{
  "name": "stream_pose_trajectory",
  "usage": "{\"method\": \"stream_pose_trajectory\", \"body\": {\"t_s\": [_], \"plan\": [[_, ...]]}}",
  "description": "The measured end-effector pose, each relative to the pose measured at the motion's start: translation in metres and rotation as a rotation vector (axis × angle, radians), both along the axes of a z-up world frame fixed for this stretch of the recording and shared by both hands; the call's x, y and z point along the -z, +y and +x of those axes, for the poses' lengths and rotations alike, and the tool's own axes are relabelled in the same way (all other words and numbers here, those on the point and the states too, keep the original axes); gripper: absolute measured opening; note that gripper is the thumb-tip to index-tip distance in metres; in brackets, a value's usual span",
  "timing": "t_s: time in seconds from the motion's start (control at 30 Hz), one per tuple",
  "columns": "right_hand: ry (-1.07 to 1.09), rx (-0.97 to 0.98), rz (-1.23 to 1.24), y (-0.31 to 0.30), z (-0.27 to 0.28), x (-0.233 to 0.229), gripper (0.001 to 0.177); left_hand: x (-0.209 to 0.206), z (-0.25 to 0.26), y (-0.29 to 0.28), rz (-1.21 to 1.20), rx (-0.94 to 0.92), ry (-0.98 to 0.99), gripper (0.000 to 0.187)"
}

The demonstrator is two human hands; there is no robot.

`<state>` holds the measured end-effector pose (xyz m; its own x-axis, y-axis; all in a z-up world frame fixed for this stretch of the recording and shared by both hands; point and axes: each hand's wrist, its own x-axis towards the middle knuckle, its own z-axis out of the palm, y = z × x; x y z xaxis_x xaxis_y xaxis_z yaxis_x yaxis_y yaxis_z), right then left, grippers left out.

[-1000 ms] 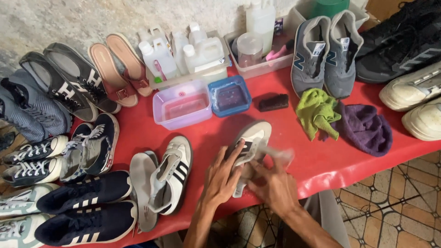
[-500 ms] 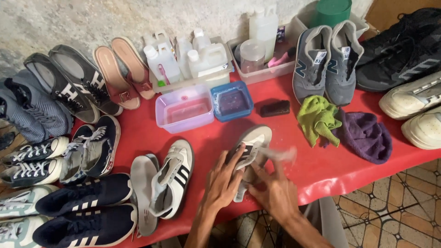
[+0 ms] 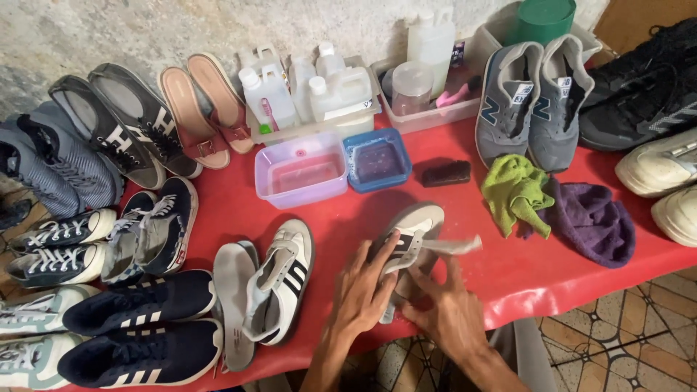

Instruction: The person scrubs a white sneaker with a brush and then wipes it with a cloth. The person repeats the scrubbing and wiping actions on the same shoe throughout the clip.

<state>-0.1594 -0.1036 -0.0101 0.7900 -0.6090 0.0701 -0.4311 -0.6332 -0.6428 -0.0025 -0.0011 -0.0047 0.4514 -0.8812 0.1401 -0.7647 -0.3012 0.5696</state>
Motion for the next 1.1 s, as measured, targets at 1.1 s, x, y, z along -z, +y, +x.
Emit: {"method": "stream_pose_trajectory", "body": {"t_s": [1.1], "plan": [[-0.028, 0.302, 0.658, 0.017, -0.011, -0.064, 0.067, 0.003, -0.004, 0.002, -0.031, 0.044, -0.071, 0.072]]}}
